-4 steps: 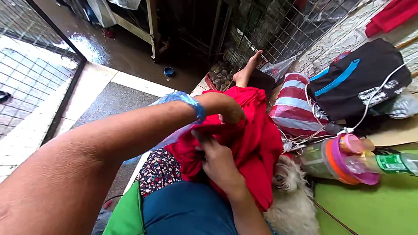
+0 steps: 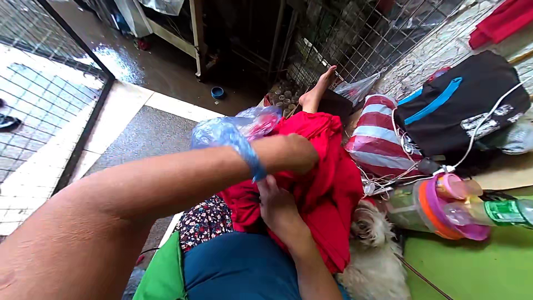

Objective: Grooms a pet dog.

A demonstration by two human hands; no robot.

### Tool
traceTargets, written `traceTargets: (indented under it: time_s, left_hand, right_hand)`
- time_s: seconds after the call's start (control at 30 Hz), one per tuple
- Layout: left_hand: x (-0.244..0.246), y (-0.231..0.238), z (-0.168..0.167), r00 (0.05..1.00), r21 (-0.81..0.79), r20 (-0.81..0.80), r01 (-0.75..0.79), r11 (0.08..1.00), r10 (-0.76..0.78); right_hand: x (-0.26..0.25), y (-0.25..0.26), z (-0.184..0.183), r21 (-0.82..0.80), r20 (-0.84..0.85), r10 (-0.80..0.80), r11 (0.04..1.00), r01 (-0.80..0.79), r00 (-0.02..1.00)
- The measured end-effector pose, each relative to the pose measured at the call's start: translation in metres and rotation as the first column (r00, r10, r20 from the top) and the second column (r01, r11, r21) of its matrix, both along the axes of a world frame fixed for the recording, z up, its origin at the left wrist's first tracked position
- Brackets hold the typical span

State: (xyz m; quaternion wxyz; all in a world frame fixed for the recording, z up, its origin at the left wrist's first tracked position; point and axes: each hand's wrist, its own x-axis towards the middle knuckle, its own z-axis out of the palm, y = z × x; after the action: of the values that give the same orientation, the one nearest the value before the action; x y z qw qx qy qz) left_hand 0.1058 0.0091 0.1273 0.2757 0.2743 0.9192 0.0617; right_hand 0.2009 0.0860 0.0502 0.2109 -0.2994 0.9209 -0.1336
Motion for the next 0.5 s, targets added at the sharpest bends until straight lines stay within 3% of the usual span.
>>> traceTargets:
  time_s: [0.07,0.17,0.2,0.23,0.33,0.4,0.5]
  left_hand:
    - [0.027,0.002,-0.018,0.992,0.118,-0.055,-0.105,0.987,0.112]
    - [0.06,0.004,-0.062,0.959,0.252,-0.148,-0.2,0.947,0.242]
    - [0.068,0.006,-0.075,0.951,0.292,-0.148,-0.219,0.931,0.27]
    - [0.076,0.008,-0.089,0.939,0.343,-0.164,-0.234,0.91,0.303]
    - [0.091,0.017,-0.107,0.898,0.454,-0.19,-0.278,0.846,0.397]
    - [0.091,0.019,-0.102,0.902,0.429,-0.162,-0.302,0.852,0.401]
    - [0.088,0.022,-0.1,0.909,0.37,-0.138,-0.321,0.872,0.394]
  right_hand:
    - [0.008,0.036,-0.001,-0.294,-0.032,0.171,0.94,-0.173,0.985]
    - [-0.001,0.085,0.011,-0.632,-0.079,0.463,0.662,-0.404,0.883]
    - [-0.005,0.095,0.02,-0.663,-0.111,0.458,0.627,-0.409,0.882]
    - [-0.01,0.1,0.031,-0.649,-0.163,0.387,0.65,-0.394,0.907]
    - [-0.039,0.086,0.053,-0.387,-0.337,0.129,0.884,-0.262,0.933]
    - [-0.069,0.055,0.058,-0.119,-0.274,0.099,0.984,-0.136,0.957]
    - [-0.112,-0.002,0.043,0.285,-0.113,0.044,0.959,-0.01,0.993]
